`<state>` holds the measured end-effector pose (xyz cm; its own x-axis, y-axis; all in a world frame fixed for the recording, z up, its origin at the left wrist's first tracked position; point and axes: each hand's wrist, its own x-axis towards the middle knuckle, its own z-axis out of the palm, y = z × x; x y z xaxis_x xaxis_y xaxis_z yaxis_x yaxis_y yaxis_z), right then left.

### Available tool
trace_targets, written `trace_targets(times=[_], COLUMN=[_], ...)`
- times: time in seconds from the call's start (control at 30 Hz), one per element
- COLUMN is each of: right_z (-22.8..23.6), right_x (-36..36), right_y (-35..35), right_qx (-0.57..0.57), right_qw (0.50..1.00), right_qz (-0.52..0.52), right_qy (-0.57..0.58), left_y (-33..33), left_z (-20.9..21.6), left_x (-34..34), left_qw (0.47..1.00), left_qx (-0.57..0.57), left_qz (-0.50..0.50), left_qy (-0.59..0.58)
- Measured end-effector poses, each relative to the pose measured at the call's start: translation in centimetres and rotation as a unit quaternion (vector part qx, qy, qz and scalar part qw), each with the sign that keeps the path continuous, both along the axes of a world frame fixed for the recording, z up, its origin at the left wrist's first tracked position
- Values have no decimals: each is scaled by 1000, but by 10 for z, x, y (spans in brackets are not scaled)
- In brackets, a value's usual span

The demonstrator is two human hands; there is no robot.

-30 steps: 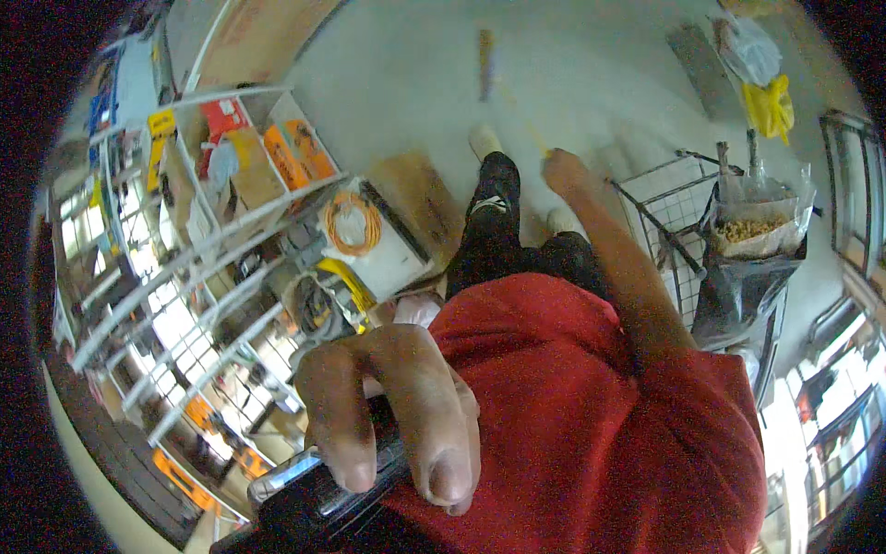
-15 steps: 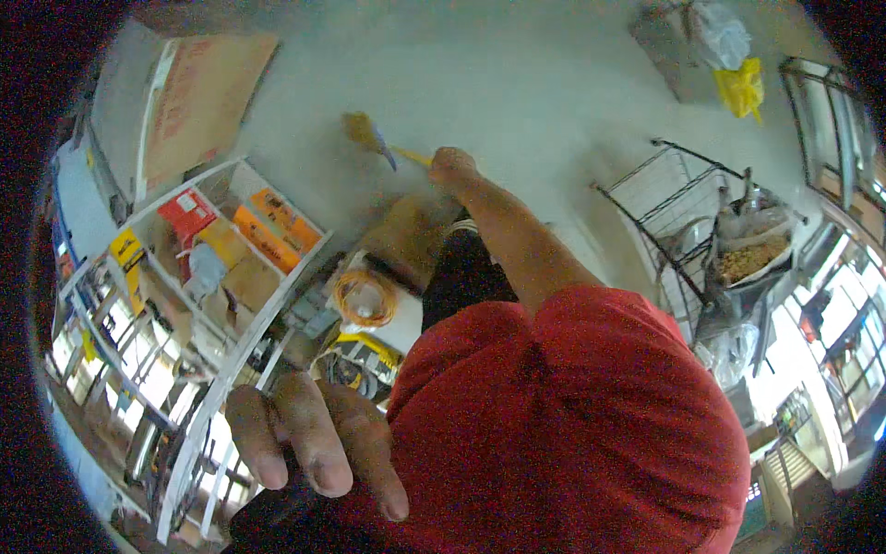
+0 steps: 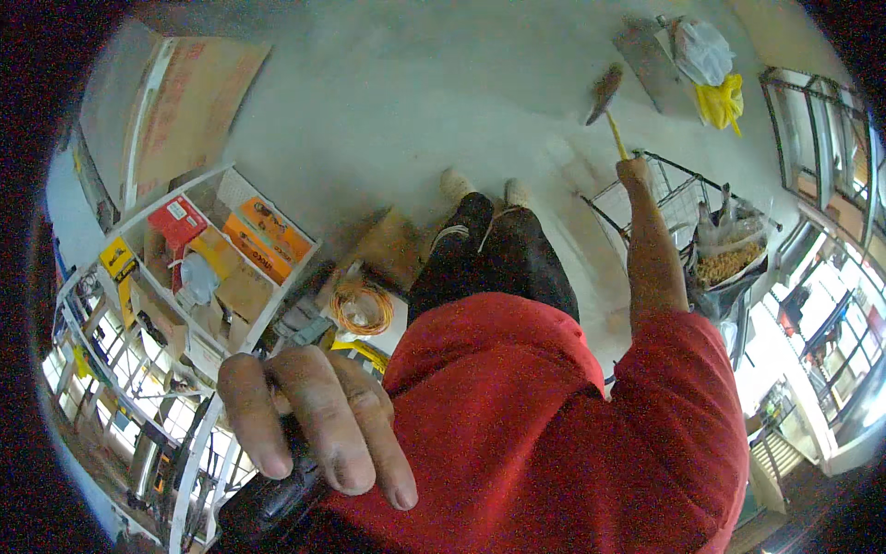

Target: The person sweeps dust across the floor of a workshop around shelves and boxes using a broom.

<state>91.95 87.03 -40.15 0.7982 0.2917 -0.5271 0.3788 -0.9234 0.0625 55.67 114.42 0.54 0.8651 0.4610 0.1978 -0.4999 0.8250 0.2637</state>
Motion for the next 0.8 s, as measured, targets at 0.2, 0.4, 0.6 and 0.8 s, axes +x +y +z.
trace_targets(times=[0.2,0.4,0.6,0.8], right_z=[61,50,-52,-50], right_x=[-45,-176,-271,-311], right_y=[7,101,224,279], right_qx=[66,192,91,-6], right_qw=[978,900,744,822], right_qz=[6,37,554,385], right_qy=[198,391,362,420], left_y=[2,-7,-26,-39], left_z=[2,3,25,28], left_x=[-3,-15,-12,-18], left_qw=[998,992,948,931], left_qx=[-10,-9,-32,-20], left_qz=[40,124,307,349], left_qy=[-36,-37,83,103])
